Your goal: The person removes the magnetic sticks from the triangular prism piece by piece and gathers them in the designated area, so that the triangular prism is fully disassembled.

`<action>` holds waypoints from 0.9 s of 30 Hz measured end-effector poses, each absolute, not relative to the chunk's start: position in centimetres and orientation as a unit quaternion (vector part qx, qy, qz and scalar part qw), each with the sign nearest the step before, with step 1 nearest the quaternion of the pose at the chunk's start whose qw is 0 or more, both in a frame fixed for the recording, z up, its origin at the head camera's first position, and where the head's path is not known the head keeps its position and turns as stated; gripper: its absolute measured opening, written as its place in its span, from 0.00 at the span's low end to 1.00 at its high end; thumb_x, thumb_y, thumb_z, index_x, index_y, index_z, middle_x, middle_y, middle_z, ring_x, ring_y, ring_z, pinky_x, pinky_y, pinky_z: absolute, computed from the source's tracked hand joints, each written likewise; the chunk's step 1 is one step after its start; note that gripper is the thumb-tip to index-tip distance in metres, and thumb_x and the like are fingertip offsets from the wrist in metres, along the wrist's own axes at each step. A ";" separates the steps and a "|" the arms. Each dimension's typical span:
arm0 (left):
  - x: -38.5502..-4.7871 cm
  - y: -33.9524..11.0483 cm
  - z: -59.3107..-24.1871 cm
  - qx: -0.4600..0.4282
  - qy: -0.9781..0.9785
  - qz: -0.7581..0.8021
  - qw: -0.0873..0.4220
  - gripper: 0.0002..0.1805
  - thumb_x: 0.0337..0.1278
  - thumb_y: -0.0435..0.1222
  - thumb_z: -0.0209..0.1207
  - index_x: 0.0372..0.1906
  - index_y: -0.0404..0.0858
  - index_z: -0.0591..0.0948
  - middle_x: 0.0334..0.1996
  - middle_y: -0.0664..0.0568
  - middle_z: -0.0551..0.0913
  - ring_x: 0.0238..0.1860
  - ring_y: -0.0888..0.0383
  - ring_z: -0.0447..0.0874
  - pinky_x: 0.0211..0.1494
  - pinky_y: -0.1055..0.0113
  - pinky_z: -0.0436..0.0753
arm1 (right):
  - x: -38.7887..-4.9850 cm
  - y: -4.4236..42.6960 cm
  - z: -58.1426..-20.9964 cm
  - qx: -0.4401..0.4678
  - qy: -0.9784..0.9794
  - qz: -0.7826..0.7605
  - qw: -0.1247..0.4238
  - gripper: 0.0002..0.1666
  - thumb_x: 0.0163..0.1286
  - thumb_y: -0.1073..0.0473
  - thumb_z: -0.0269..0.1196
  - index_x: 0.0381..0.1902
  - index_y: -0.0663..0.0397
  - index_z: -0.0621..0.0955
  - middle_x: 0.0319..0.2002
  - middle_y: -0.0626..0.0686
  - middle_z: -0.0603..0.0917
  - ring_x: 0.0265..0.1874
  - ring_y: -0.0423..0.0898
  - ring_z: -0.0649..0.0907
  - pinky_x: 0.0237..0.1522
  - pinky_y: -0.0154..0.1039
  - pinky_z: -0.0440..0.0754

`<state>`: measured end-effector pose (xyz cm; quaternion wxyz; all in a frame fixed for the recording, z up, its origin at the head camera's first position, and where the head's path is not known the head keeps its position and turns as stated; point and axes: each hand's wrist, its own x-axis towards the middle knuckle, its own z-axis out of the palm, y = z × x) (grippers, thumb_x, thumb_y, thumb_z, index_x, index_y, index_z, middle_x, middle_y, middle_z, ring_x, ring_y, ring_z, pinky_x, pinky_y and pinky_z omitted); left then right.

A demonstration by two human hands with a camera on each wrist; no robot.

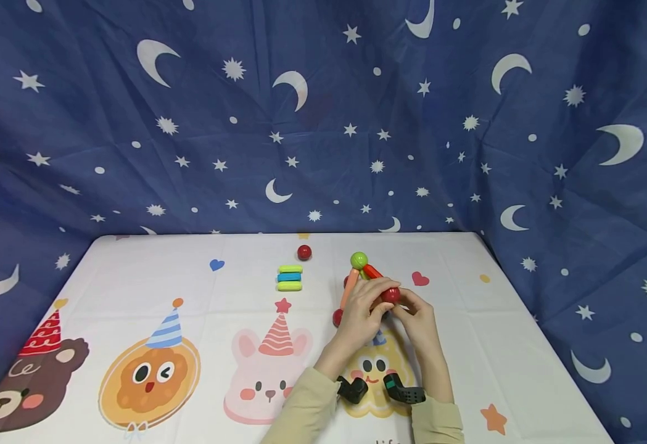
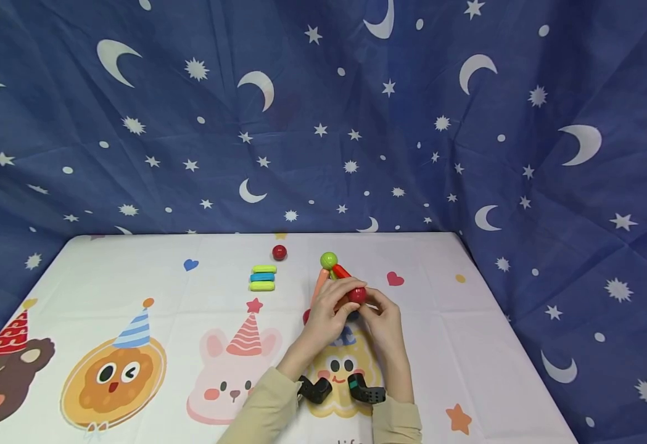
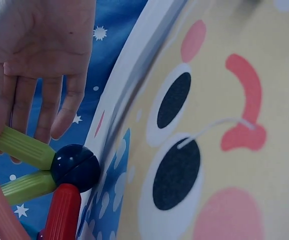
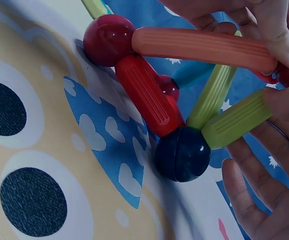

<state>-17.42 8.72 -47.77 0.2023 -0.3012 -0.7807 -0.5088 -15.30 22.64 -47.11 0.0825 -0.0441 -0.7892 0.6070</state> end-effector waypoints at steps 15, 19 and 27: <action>-17.5 8.7 -47.9 -0.291 -0.757 -0.544 0.214 0.21 0.56 0.37 0.61 0.56 0.45 0.78 0.55 0.54 0.81 0.60 0.58 0.77 0.70 0.50 0.66 | -15.2 22.7 -47.1 -0.052 -0.794 0.601 0.073 0.15 0.66 0.66 0.62 0.51 0.63 0.81 0.36 0.31 0.82 0.42 0.32 0.81 0.44 0.26 0.79; -17.6 8.6 -47.9 -0.283 -0.755 -0.548 0.223 0.20 0.54 0.36 0.62 0.55 0.44 0.79 0.54 0.53 0.82 0.59 0.57 0.78 0.70 0.48 0.65 | -15.2 22.6 -47.0 -0.056 -0.794 0.602 0.072 0.16 0.65 0.66 0.62 0.51 0.62 0.81 0.38 0.35 0.83 0.42 0.33 0.81 0.44 0.27 0.80; -17.6 8.5 -47.6 -0.275 -0.749 -0.558 0.227 0.20 0.54 0.35 0.62 0.55 0.43 0.79 0.53 0.51 0.82 0.57 0.57 0.79 0.73 0.46 0.60 | -15.2 22.5 -46.9 -0.059 -0.796 0.599 0.067 0.16 0.66 0.64 0.63 0.51 0.60 0.81 0.45 0.49 0.85 0.43 0.33 0.81 0.45 0.28 0.79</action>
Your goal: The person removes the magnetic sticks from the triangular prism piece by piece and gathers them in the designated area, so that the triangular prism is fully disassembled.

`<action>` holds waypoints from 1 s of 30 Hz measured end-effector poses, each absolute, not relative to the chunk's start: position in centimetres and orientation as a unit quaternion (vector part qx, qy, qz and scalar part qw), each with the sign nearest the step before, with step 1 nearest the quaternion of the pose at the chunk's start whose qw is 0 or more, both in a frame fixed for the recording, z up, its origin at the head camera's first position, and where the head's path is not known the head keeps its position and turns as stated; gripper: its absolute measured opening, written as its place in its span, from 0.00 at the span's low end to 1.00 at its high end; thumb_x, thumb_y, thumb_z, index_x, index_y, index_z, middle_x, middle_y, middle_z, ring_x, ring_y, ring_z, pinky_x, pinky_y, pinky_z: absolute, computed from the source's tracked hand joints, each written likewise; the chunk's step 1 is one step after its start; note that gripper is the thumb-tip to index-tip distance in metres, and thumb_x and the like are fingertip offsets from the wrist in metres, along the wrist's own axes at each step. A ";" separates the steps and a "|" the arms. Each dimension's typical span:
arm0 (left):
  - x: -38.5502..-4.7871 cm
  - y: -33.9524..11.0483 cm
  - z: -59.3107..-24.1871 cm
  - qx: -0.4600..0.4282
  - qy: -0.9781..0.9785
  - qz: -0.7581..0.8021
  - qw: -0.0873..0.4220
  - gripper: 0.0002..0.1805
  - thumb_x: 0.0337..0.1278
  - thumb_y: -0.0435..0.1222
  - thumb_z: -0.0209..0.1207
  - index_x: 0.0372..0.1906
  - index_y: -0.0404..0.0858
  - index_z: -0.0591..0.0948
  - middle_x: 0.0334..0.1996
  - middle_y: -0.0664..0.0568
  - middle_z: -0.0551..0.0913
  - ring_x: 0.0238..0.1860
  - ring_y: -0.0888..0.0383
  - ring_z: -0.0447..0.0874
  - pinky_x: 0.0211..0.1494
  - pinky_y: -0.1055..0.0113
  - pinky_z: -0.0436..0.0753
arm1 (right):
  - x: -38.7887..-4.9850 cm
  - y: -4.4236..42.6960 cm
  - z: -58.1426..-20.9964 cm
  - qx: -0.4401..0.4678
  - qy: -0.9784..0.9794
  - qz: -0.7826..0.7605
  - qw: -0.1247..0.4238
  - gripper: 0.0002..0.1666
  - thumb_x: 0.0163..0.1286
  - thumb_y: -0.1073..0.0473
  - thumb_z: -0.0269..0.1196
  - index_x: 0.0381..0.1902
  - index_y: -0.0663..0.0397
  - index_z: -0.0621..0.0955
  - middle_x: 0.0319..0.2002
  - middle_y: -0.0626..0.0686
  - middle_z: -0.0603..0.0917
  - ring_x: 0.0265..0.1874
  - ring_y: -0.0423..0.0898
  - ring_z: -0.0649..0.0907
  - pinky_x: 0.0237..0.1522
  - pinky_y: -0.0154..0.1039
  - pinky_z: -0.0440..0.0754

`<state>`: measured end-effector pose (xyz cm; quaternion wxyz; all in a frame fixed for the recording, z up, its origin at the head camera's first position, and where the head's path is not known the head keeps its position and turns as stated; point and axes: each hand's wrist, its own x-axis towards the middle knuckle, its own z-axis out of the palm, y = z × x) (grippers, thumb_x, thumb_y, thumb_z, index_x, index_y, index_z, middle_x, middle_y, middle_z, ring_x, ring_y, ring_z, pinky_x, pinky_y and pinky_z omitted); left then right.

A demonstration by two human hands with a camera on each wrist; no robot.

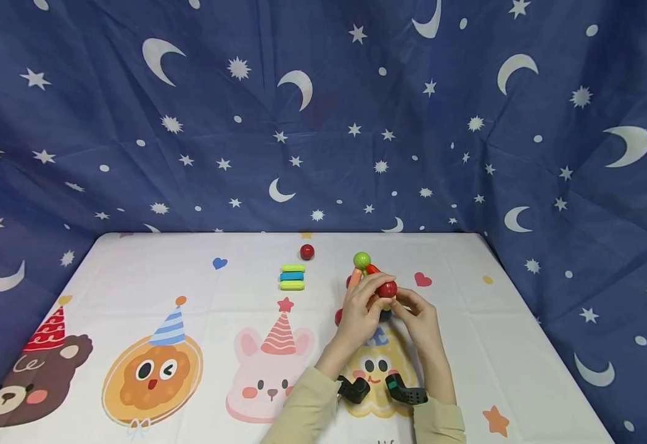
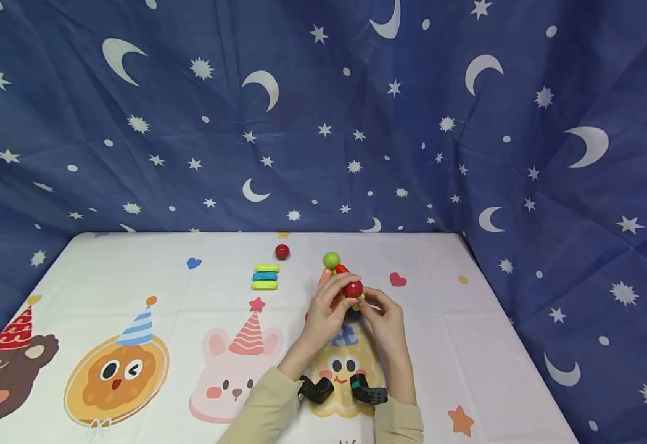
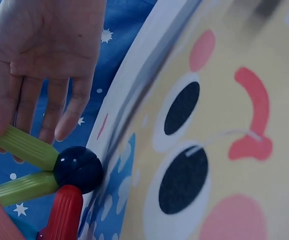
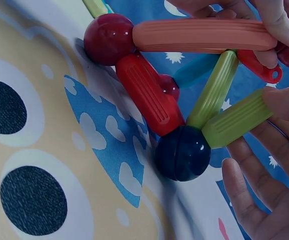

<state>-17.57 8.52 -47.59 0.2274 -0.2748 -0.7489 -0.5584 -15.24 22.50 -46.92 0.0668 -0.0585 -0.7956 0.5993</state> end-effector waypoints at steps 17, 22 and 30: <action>-18.0 9.2 -47.7 -0.243 -0.741 -0.554 0.291 0.22 0.51 0.32 0.66 0.55 0.42 0.79 0.53 0.52 0.81 0.56 0.56 0.80 0.61 0.61 0.77 | -15.2 22.4 -47.1 -0.052 -0.794 0.602 0.061 0.16 0.67 0.62 0.62 0.52 0.59 0.81 0.47 0.53 0.84 0.44 0.34 0.81 0.46 0.27 0.79; -18.0 8.9 -47.4 -0.223 -0.711 -0.607 0.276 0.23 0.52 0.31 0.65 0.55 0.42 0.79 0.52 0.49 0.80 0.44 0.55 0.79 0.37 0.66 0.81 | -15.2 22.4 -47.1 -0.053 -0.791 0.606 0.064 0.17 0.66 0.62 0.63 0.52 0.59 0.81 0.49 0.56 0.84 0.42 0.33 0.81 0.44 0.27 0.80; -18.4 7.0 -46.4 -0.189 -0.677 -0.668 0.245 0.23 0.52 0.29 0.65 0.56 0.37 0.77 0.45 0.46 0.79 0.37 0.52 0.78 0.34 0.69 0.79 | -15.3 22.4 -46.9 -0.053 -0.794 0.602 0.065 0.17 0.66 0.61 0.64 0.52 0.58 0.81 0.51 0.58 0.83 0.41 0.32 0.82 0.44 0.30 0.81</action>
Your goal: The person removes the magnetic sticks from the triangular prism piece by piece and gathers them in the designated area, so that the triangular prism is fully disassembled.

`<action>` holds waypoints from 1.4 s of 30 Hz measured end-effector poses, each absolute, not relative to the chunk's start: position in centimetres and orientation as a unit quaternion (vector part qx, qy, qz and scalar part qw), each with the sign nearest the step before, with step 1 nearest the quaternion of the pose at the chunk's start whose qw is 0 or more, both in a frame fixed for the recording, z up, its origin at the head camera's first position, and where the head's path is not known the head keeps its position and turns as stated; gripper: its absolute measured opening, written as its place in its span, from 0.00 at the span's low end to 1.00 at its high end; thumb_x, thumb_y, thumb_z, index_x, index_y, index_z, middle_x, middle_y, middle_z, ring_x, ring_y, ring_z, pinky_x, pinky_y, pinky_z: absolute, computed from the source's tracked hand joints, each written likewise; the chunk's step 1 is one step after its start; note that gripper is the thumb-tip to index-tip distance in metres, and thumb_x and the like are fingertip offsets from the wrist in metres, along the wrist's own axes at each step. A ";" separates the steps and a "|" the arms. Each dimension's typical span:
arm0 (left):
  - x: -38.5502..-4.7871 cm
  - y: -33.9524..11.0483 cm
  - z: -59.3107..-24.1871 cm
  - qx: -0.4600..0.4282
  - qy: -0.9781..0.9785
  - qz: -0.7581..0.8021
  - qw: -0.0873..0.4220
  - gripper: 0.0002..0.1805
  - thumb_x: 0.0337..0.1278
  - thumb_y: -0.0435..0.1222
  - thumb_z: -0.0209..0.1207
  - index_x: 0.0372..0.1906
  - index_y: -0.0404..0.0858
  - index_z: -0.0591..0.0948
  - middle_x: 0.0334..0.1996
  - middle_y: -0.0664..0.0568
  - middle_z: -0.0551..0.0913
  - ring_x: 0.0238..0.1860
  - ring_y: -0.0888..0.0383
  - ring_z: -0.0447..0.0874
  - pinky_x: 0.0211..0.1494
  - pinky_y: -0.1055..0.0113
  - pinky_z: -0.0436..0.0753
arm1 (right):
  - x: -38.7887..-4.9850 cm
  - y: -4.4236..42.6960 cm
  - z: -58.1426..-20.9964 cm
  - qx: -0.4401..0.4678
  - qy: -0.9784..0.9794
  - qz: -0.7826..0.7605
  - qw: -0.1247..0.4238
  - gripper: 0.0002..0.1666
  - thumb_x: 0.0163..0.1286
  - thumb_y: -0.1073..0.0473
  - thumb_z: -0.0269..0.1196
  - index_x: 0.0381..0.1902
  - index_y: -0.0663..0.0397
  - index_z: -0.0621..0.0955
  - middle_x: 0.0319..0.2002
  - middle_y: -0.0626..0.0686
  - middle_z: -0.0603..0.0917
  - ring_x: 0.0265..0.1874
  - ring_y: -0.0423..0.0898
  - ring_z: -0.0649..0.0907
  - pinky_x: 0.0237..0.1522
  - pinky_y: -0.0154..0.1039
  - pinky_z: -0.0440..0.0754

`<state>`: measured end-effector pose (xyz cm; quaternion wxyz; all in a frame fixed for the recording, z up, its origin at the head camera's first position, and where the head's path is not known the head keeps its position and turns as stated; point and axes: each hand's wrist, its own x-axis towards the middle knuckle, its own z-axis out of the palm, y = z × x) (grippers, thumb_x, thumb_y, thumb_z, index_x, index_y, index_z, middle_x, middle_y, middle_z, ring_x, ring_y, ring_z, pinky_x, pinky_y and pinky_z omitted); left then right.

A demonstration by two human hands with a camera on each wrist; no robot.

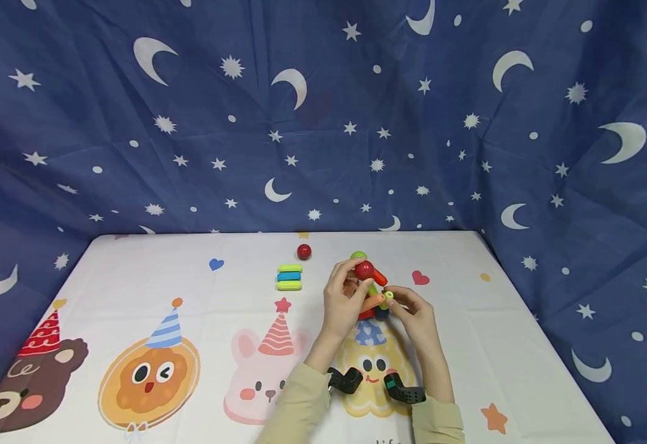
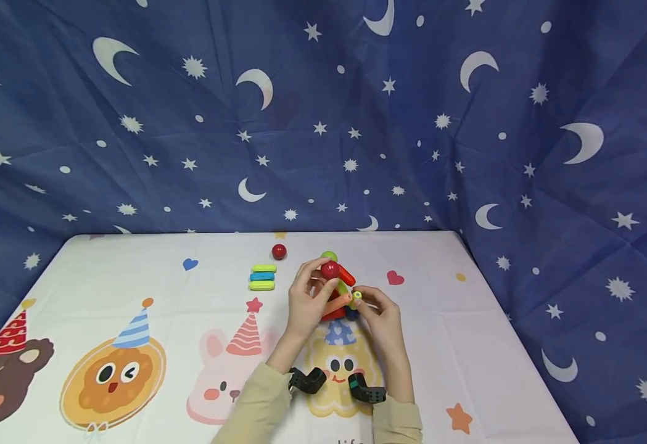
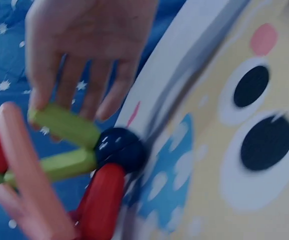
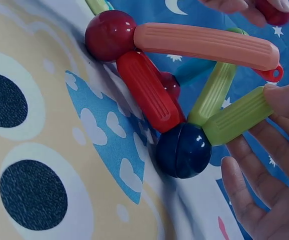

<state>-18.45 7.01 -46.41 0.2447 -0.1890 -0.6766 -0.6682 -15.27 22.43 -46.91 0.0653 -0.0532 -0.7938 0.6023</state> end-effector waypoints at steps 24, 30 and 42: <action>-23.2 -2.8 -44.9 -0.133 -0.737 -0.620 0.234 0.22 0.50 0.26 0.66 0.53 0.33 0.77 0.48 0.41 0.80 0.41 0.46 0.82 0.41 0.48 0.82 | -15.2 22.4 -46.6 -0.033 -0.787 0.612 0.067 0.17 0.66 0.61 0.63 0.53 0.58 0.81 0.53 0.61 0.82 0.42 0.31 0.81 0.45 0.25 0.79; -24.6 -5.2 -45.0 -0.098 -0.784 -0.579 0.201 0.20 0.52 0.30 0.66 0.52 0.37 0.77 0.47 0.44 0.81 0.46 0.51 0.80 0.40 0.60 0.82 | -15.2 22.3 -46.6 -0.036 -0.788 0.611 0.063 0.18 0.66 0.61 0.63 0.54 0.57 0.80 0.53 0.60 0.82 0.43 0.32 0.81 0.45 0.25 0.79; -27.8 -7.7 -46.2 -0.059 -0.850 -0.512 0.108 0.20 0.53 0.31 0.64 0.52 0.38 0.75 0.46 0.42 0.82 0.49 0.47 0.79 0.47 0.60 0.78 | -15.2 22.5 -46.8 -0.051 -0.788 0.611 0.053 0.18 0.66 0.61 0.63 0.54 0.55 0.80 0.54 0.59 0.82 0.43 0.32 0.81 0.45 0.26 0.79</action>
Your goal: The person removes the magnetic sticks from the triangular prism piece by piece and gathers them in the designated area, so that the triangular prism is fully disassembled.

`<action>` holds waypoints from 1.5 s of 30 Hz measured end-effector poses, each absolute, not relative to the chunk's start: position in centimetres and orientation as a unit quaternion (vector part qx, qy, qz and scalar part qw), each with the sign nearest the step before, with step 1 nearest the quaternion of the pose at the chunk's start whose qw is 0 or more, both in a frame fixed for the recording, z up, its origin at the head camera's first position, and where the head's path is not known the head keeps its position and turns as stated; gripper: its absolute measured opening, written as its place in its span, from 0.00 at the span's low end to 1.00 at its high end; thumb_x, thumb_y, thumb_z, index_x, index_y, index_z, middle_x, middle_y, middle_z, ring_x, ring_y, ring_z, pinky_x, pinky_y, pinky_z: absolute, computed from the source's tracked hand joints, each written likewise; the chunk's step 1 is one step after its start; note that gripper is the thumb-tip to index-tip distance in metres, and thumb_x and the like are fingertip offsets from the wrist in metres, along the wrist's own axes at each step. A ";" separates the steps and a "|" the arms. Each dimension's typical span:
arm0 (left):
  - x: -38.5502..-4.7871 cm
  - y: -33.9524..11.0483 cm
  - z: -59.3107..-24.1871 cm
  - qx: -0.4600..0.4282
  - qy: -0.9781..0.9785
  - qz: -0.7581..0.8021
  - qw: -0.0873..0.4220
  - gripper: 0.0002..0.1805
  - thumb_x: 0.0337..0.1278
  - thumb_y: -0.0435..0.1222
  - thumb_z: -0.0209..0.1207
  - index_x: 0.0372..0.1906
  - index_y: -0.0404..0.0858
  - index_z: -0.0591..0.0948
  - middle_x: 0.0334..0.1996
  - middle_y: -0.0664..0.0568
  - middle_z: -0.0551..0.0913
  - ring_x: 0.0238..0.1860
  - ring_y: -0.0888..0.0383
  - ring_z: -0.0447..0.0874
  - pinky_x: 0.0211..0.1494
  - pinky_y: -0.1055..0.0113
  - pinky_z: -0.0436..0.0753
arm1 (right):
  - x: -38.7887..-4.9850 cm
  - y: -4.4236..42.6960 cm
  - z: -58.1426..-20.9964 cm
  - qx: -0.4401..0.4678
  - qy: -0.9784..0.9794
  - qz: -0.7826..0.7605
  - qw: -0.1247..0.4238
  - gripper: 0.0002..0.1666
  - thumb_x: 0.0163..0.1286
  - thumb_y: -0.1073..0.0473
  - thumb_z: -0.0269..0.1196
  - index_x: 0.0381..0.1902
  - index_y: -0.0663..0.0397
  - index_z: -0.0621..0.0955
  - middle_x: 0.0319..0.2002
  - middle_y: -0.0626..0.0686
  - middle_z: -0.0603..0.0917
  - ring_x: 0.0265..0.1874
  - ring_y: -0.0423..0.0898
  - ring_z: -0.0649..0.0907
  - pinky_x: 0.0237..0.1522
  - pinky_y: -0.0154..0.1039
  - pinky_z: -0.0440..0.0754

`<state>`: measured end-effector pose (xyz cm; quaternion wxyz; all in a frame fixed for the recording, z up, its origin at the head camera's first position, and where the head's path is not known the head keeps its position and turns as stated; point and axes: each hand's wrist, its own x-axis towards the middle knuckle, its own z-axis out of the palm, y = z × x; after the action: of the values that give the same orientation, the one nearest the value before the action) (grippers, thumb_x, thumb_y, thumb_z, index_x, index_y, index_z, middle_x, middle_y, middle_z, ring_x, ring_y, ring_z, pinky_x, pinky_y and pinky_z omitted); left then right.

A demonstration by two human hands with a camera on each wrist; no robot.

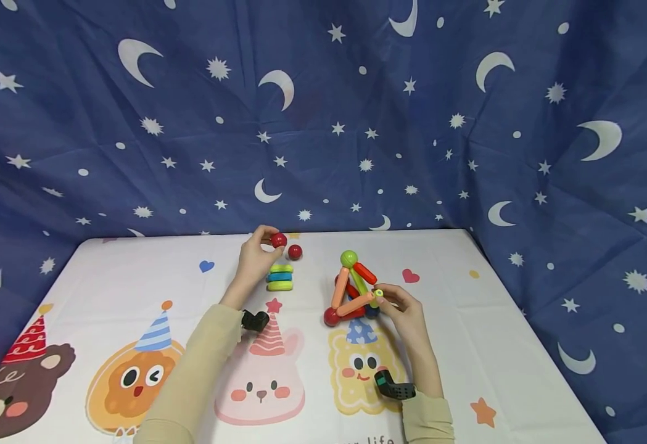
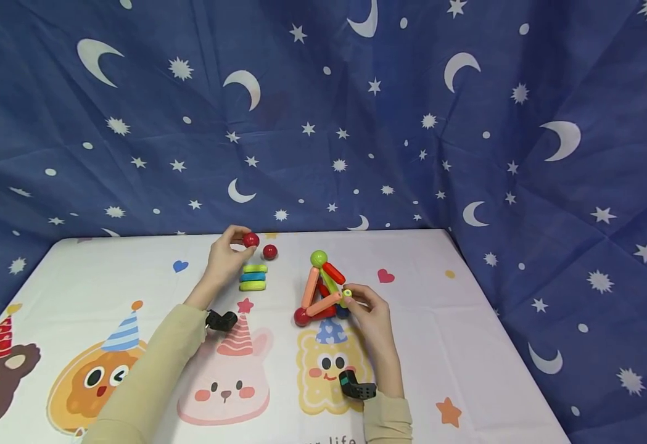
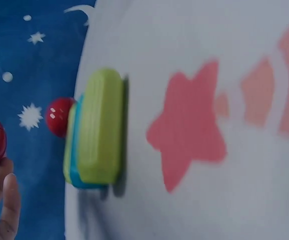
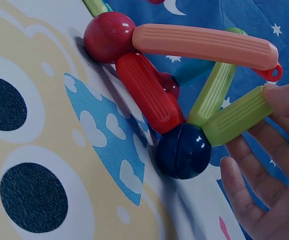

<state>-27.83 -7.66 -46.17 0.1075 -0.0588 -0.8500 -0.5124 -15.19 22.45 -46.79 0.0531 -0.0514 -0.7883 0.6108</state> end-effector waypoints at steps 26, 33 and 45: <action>-30.5 -8.4 -48.9 -0.024 -0.882 -0.470 -0.012 0.19 0.55 0.33 0.63 0.53 0.35 0.75 0.52 0.37 0.78 0.54 0.45 0.75 0.62 0.54 0.75 | -15.2 22.4 -46.9 -0.057 -0.789 0.608 0.060 0.16 0.66 0.61 0.63 0.52 0.55 0.82 0.51 0.58 0.84 0.42 0.35 0.82 0.45 0.30 0.80; -30.5 -8.3 -48.8 -0.022 -0.881 -0.472 -0.020 0.22 0.55 0.33 0.63 0.55 0.35 0.75 0.53 0.38 0.77 0.54 0.46 0.74 0.62 0.55 0.75 | -15.2 22.4 -46.9 -0.060 -0.790 0.607 0.059 0.16 0.66 0.60 0.63 0.52 0.55 0.82 0.50 0.58 0.84 0.42 0.35 0.82 0.44 0.30 0.80; -30.2 -8.7 -48.4 -0.015 -0.873 -0.487 -0.016 0.24 0.56 0.33 0.62 0.59 0.34 0.73 0.54 0.37 0.78 0.55 0.44 0.76 0.61 0.54 0.76 | -15.1 22.6 -46.8 -0.057 -0.781 0.619 0.052 0.17 0.66 0.61 0.63 0.53 0.55 0.81 0.52 0.59 0.83 0.43 0.35 0.82 0.45 0.29 0.79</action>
<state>-30.25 -8.65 -48.42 -0.0162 -0.0150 -0.8731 -0.4870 -15.08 22.62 -46.82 0.0523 -0.0574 -0.7815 0.6191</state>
